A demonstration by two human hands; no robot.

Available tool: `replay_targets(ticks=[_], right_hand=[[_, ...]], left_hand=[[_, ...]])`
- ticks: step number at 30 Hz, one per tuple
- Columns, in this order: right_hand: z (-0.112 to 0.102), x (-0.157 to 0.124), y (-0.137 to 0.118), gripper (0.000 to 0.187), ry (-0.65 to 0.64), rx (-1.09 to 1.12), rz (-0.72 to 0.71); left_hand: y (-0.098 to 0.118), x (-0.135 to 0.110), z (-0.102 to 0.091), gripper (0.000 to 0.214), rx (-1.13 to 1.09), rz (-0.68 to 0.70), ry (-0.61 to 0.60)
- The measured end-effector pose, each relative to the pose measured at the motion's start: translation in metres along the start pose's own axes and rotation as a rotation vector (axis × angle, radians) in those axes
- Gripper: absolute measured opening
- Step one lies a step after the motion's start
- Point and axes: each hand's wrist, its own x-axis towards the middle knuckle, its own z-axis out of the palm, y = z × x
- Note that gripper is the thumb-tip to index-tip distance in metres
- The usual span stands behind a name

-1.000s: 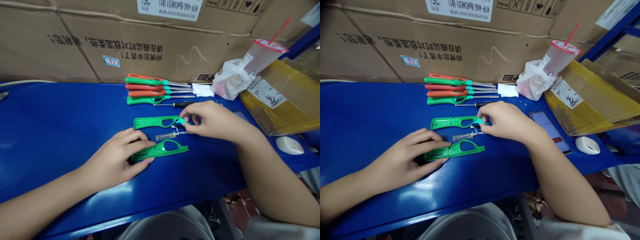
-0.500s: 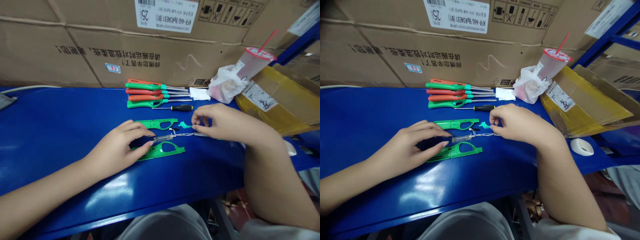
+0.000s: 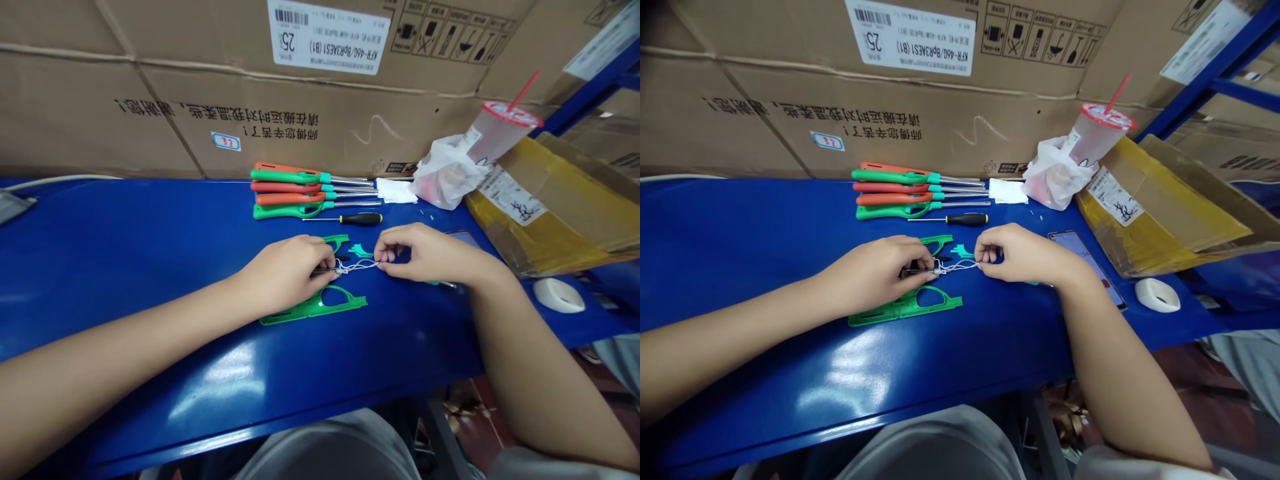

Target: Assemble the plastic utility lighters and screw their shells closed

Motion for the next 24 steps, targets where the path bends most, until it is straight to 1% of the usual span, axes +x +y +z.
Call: replay_targets(ticks=[4,6,8,11,14,16,18,20,22,24], right_hand=[[-0.001,-0.003,-0.003,0.005,0.126,0.032,-0.080],[0.001,-0.003,-0.006,0.003,0.178,0.032,-0.126],[0.004,-0.001,-0.010,0.002,0.193,0.032,-0.172],[0.013,0.006,-0.021,0.004,0.138,-0.040,-0.222],[0.021,0.013,-0.041,0.011,0.055,-0.266,-0.189],[0.023,0.015,-0.059,0.016,0.050,-0.357,-0.196],[0.025,0.017,-0.076,0.018,0.071,-0.312,-0.217],[0.029,0.020,-0.089,0.016,0.046,-0.213,-0.222],[0.037,0.023,-0.092,0.012,0.061,-0.097,-0.209],[0.048,0.028,-0.088,0.008,0.071,0.014,-0.250]], left_hand=[[-0.006,-0.003,-0.001,0.014,-0.003,0.016,0.028],[-0.009,-0.009,-0.005,0.015,-0.014,0.014,0.070],[-0.010,-0.019,-0.010,0.017,-0.031,0.008,0.122],[-0.011,-0.041,-0.016,0.019,-0.033,-0.009,0.165],[-0.010,-0.066,-0.017,0.017,-0.008,0.035,0.227],[-0.007,-0.079,-0.016,0.013,0.010,0.058,0.271],[-0.004,-0.088,-0.014,0.011,0.000,0.075,0.304],[-0.001,-0.091,-0.013,0.010,-0.020,0.098,0.342],[-0.001,-0.092,-0.012,0.009,-0.032,0.124,0.380],[-0.002,-0.092,-0.010,0.009,-0.034,0.146,0.405]])
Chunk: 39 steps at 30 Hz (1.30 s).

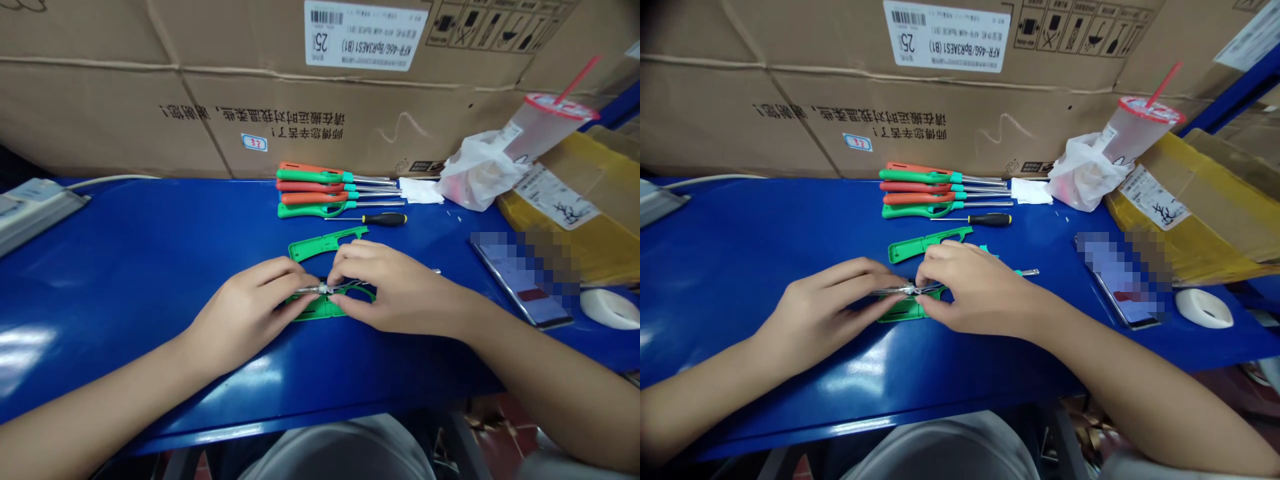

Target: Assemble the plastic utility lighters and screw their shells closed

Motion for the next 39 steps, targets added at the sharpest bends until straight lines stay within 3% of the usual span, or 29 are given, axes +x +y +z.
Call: replay_targets(ticks=[6,15,25,32,39], right_hand=[[0.023,0.000,0.022,0.011,0.120,0.079,-0.074],[0.016,-0.002,0.021,0.013,0.106,0.020,-0.120],[0.021,-0.003,0.023,0.017,0.220,-0.018,-0.268],[0.020,-0.005,0.020,0.020,0.203,-0.042,-0.244],[0.016,-0.002,0.015,0.014,0.143,0.053,-0.041]], left_hand=[[-0.006,-0.002,0.004,0.014,-0.026,0.030,-0.019],[-0.004,-0.005,0.006,0.019,-0.083,-0.015,-0.021],[-0.001,-0.005,0.010,0.019,-0.167,-0.010,0.042],[-0.002,-0.005,0.014,0.017,-0.192,-0.022,0.055],[-0.003,-0.005,0.013,0.019,-0.178,0.000,0.040]])
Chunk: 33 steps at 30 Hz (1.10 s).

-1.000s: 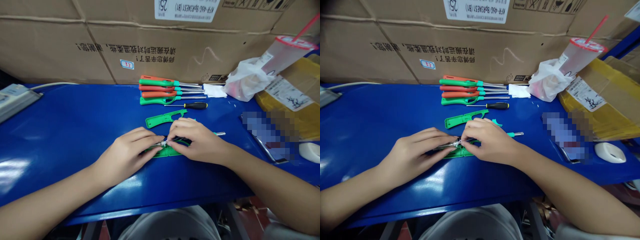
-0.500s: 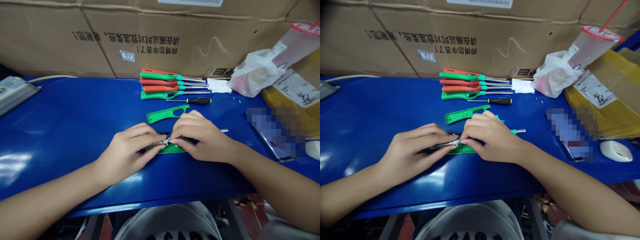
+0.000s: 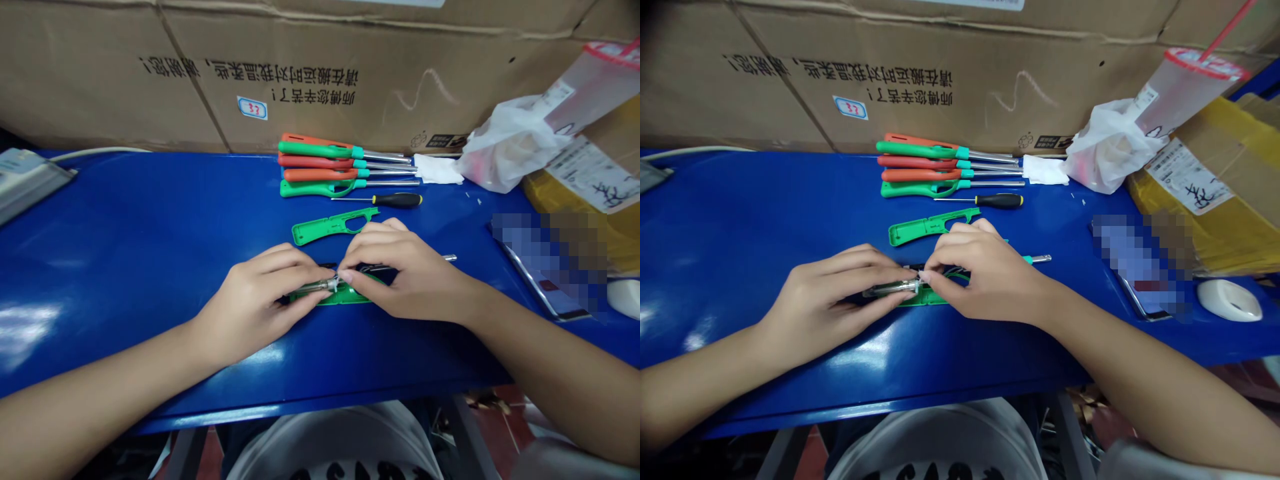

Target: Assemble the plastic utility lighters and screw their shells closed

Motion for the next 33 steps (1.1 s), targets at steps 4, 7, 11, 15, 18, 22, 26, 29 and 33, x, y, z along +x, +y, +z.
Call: replay_targets(ticks=[4,7,11,15,18,22,26,29,33], right_hand=[[-0.002,0.001,0.000,0.012,-0.103,0.112,0.098],[-0.004,0.001,0.000,0.012,-0.159,0.150,0.153],[-0.004,0.000,0.001,0.013,-0.211,0.163,0.158],[-0.004,-0.001,0.000,0.014,-0.253,0.136,0.146],[-0.004,-0.002,-0.001,0.015,-0.262,0.100,0.137],[-0.004,-0.002,-0.001,0.016,-0.273,0.071,0.107],[-0.006,-0.002,0.000,0.017,-0.265,0.041,0.082],[-0.007,-0.002,0.001,0.017,-0.261,0.025,0.084],[-0.008,-0.001,0.002,0.015,-0.263,0.016,0.119]], left_hand=[[-0.001,-0.001,0.001,0.023,-0.035,-0.006,-0.036],[-0.001,-0.001,0.001,0.025,-0.064,-0.011,-0.082],[-0.002,0.001,-0.003,0.023,-0.102,-0.004,-0.169],[-0.003,0.002,-0.010,0.020,-0.070,0.009,-0.213],[-0.005,0.002,-0.014,0.017,0.004,0.036,-0.239],[-0.007,0.001,-0.014,0.017,0.062,0.058,-0.234],[-0.007,0.001,-0.008,0.016,0.005,0.049,-0.217],[-0.007,0.001,-0.006,0.016,-0.037,0.029,-0.210],[-0.005,0.002,-0.004,0.014,-0.042,-0.022,-0.201]])
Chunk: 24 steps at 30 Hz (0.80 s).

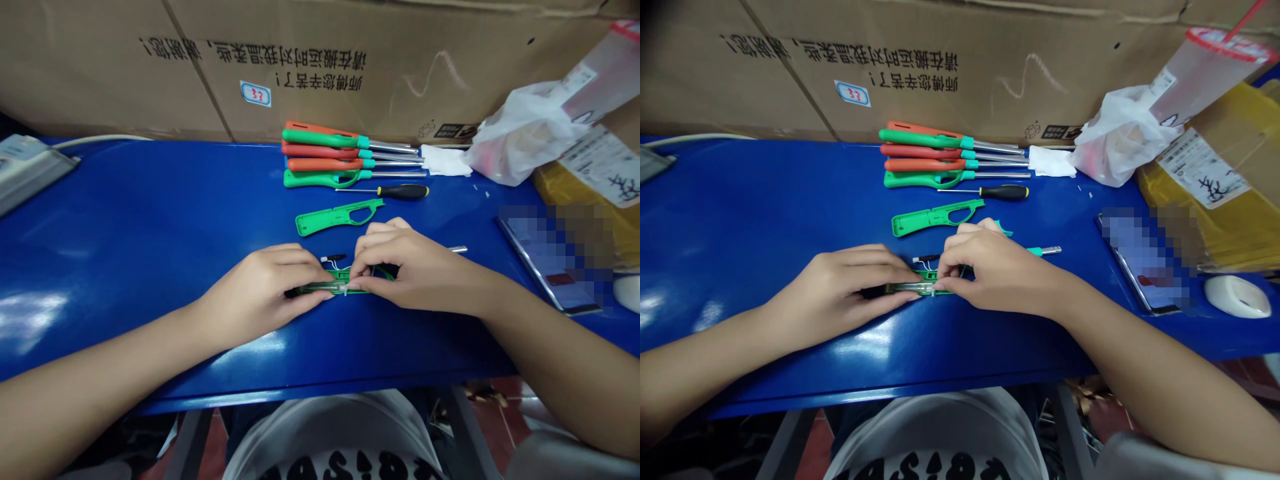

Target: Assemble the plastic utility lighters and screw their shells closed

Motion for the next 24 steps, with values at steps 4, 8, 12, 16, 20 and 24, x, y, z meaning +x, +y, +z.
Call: replay_targets(ticks=[4,8,12,16,20,24], right_hand=[[0.002,0.001,0.000,0.014,0.015,0.006,0.029],[0.004,0.001,-0.001,0.018,0.030,0.002,0.012],[-0.002,0.000,0.002,0.019,0.207,-0.038,-0.004],[-0.020,-0.005,0.014,0.011,0.200,-0.125,-0.009],[-0.036,-0.015,0.030,0.009,0.021,-0.132,-0.041],[-0.041,-0.021,0.041,0.012,-0.038,-0.168,0.003]], left_hand=[[0.001,0.000,0.002,0.012,0.012,-0.047,0.027],[0.001,-0.001,0.003,0.012,0.017,-0.042,0.014],[0.002,-0.001,0.000,0.012,0.021,-0.058,0.004],[0.003,-0.001,-0.004,0.012,0.024,-0.097,-0.031],[0.004,-0.001,-0.010,0.013,0.059,-0.124,-0.070],[0.004,-0.002,-0.012,0.015,0.095,-0.134,-0.083]])
